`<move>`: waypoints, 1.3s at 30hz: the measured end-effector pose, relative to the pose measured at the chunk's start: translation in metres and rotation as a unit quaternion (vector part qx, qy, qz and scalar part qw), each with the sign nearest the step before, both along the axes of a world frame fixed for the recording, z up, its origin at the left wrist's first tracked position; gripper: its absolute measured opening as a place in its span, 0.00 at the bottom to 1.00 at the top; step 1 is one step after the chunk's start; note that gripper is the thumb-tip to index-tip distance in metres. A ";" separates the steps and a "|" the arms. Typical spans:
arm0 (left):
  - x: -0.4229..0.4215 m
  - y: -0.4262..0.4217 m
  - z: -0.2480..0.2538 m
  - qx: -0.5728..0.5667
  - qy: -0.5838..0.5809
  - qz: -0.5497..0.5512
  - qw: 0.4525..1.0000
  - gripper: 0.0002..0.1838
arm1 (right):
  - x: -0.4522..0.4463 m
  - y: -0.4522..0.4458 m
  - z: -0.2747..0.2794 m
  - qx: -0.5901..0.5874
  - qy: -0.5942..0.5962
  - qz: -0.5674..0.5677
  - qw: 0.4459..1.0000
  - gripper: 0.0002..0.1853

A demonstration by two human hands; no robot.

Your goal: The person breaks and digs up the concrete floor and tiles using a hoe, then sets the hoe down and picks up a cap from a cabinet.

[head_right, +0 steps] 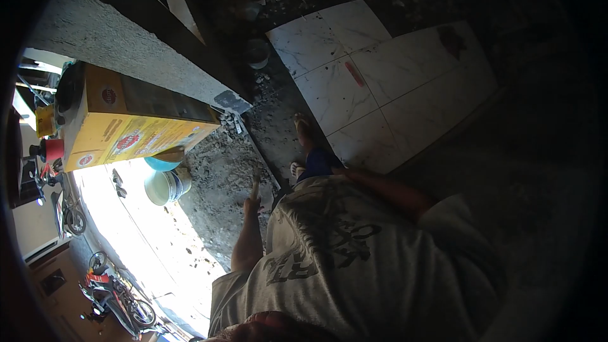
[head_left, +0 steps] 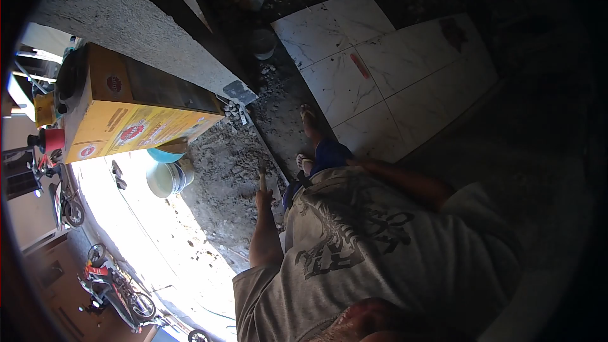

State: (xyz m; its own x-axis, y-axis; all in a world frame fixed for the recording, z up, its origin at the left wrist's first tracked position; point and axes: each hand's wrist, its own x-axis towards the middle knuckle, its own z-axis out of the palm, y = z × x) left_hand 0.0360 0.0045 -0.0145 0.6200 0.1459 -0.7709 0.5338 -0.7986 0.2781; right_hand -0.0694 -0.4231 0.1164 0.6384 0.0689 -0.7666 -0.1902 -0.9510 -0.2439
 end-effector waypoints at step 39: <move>0.004 0.003 -0.004 0.011 0.028 0.004 1.000 0.24 | -0.032 -0.018 -0.062 0.277 0.168 -0.386 0.864 0.37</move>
State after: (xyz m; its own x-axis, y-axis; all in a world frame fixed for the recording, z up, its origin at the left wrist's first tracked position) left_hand 0.0396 0.0073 -0.0189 0.5750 0.1679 -0.8007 0.5546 -0.7996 0.2306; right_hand -0.1015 -0.4409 0.0543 0.4061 0.1373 -0.9034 -0.8643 -0.2633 -0.4285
